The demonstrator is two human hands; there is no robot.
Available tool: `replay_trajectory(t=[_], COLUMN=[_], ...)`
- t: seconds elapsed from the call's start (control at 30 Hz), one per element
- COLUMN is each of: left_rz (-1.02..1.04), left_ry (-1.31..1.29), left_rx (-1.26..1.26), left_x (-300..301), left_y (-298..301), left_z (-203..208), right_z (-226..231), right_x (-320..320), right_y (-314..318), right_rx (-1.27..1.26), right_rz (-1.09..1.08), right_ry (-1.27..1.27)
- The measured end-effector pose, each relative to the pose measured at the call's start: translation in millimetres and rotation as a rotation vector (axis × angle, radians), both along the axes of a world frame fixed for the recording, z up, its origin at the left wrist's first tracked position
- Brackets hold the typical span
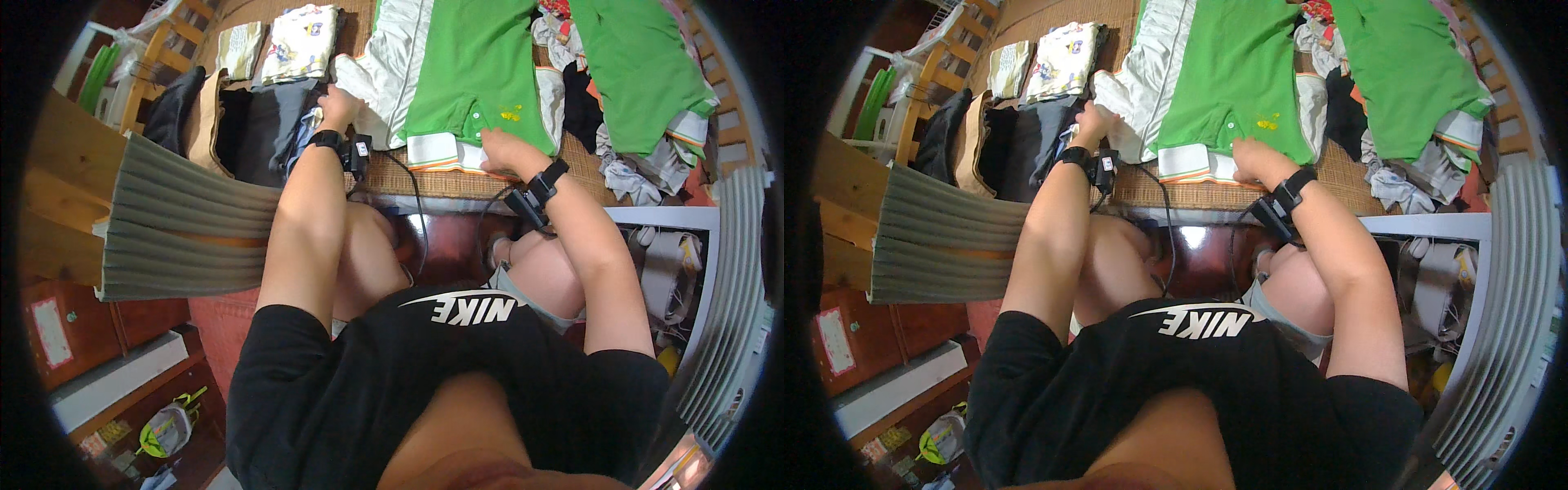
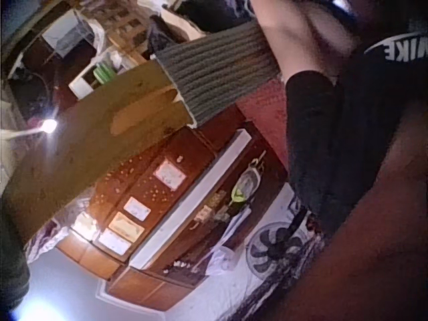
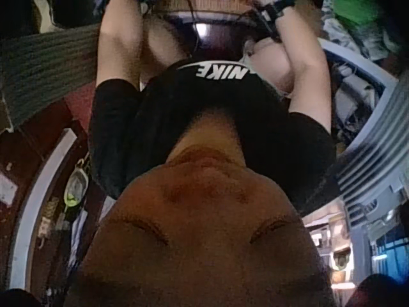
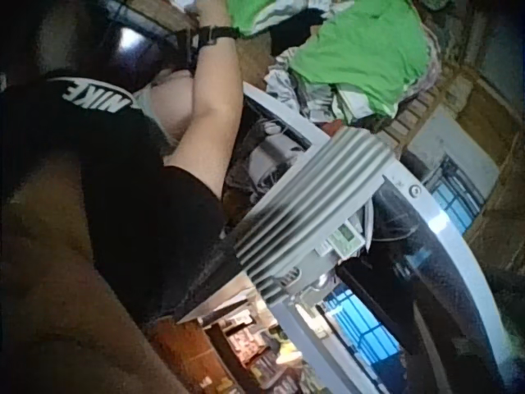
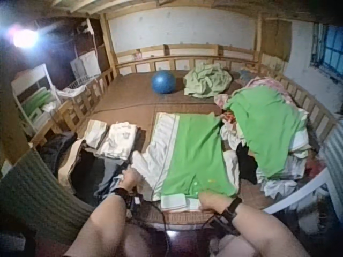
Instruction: The person folds several pieces of clothing, including a tan shirt, black shorts, a patterned white garment, and a green shirt, by laying them flat on a bed, smoothing them, and folding the sleeves and sides inward.
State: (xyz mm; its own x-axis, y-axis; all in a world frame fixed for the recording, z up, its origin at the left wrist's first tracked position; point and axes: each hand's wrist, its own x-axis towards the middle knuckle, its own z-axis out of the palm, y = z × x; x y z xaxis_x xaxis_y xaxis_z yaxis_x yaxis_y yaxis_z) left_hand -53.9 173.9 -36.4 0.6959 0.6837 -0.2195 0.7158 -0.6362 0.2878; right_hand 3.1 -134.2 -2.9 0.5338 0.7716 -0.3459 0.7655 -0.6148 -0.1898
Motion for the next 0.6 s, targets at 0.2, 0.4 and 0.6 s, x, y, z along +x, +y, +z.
replay_trajectory(t=[0.2, 0.4, 0.6], left_rz=[-0.025, -0.057, 0.139], left_ry=[-0.211, -0.370, -0.526], left_rx=[-0.051, -0.155, -0.593], left_x=[-10.7, -5.7, 4.2], left_y=[16.3, 20.7, 21.5], left_z=[-18.2, -29.8, -22.8], right_z=[7.3, 9.4, -0.5], right_x=[14.5, 24.6, 68.4], right_y=[17.3, 18.0, 5.2], right_rx=[-0.078, -0.090, 0.357], right_rz=[0.136, 0.048, -0.264], right_ry=[0.295, 0.531, 0.394])
